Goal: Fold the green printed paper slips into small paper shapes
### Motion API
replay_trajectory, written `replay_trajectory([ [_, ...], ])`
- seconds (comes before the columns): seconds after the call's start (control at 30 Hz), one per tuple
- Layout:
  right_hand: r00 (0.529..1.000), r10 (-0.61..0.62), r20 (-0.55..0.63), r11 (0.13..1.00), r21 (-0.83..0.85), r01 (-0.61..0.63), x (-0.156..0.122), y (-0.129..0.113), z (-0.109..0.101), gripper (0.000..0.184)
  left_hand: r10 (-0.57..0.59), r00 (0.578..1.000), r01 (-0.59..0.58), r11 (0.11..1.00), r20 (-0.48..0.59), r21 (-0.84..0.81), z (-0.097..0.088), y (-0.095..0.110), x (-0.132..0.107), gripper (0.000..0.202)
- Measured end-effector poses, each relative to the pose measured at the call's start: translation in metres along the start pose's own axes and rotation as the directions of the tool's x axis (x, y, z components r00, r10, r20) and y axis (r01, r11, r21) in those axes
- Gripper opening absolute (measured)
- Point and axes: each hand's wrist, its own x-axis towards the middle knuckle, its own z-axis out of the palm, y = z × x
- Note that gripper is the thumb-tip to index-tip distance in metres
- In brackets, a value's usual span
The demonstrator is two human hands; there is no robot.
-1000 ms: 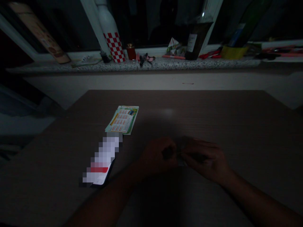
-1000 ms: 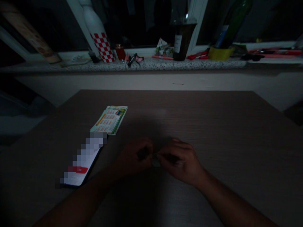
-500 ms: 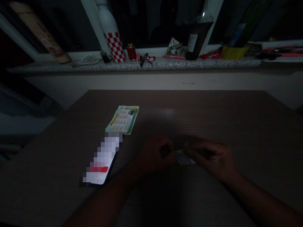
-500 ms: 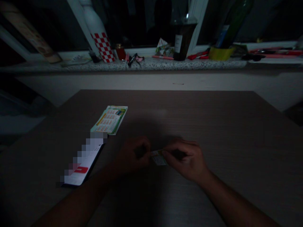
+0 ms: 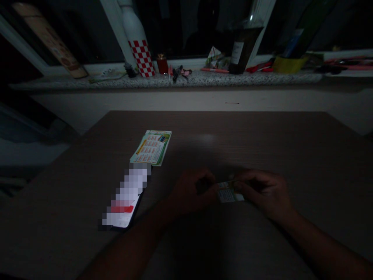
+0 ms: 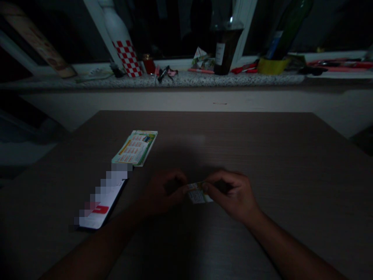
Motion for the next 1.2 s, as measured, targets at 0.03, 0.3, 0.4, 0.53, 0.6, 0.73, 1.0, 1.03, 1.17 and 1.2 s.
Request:
replay_trajectory([
  [0.03,1.0,0.014,0.001,1.0,0.012,-0.014,0.0,0.0,0.0,0.006,-0.007,1.0,0.007,1.0,0.008,-0.012,0.0,0.001,0.0,0.011],
  [0.3,0.996,0.087,-0.008,0.992,0.093,-0.086,0.004,-0.003,-0.002,0.007,-0.046,0.999,0.046,0.99,0.008,-0.134,0.001,0.004,0.0,0.017],
  [0.4,0.996,0.092,-0.018,0.991,0.101,-0.089,0.005,-0.004,-0.001,0.006,-0.071,0.997,0.07,0.986,-0.005,-0.15,0.003,0.005,0.0,0.016],
  [0.53,0.992,0.118,-0.041,0.987,0.113,-0.113,0.004,0.0,0.0,0.005,-0.169,0.984,0.152,0.957,-0.05,-0.247,0.005,0.005,0.003,0.015],
  [0.6,0.991,0.118,-0.057,0.986,0.125,-0.11,0.005,0.001,0.001,0.005,-0.196,0.977,0.161,0.937,-0.084,-0.31,0.004,0.002,0.003,0.014],
  [0.73,0.992,0.113,-0.056,0.987,0.122,-0.106,0.006,0.0,0.002,0.004,-0.19,0.975,0.143,0.932,-0.112,-0.332,0.002,-0.004,0.004,0.011],
  [1.0,0.996,0.05,0.079,0.995,0.084,-0.057,0.006,0.002,0.003,0.008,-0.105,0.983,0.092,0.992,-0.15,-0.086,0.001,0.003,0.003,0.01],
  [1.03,0.993,0.05,0.103,0.996,0.073,-0.057,0.006,0.002,0.004,0.009,-0.091,0.985,0.085,0.995,-0.146,-0.048,0.001,0.003,0.003,0.01],
  [1.17,0.981,0.057,0.184,0.998,0.015,-0.061,0.005,0.003,0.008,0.013,-0.022,0.996,0.027,0.998,-0.083,0.057,0.002,0.001,0.003,0.007],
  [1.2,0.978,0.056,0.202,0.998,0.007,-0.059,0.005,0.002,0.009,0.014,-0.007,0.998,0.012,0.998,-0.068,0.068,0.002,0.001,0.003,0.007],
])
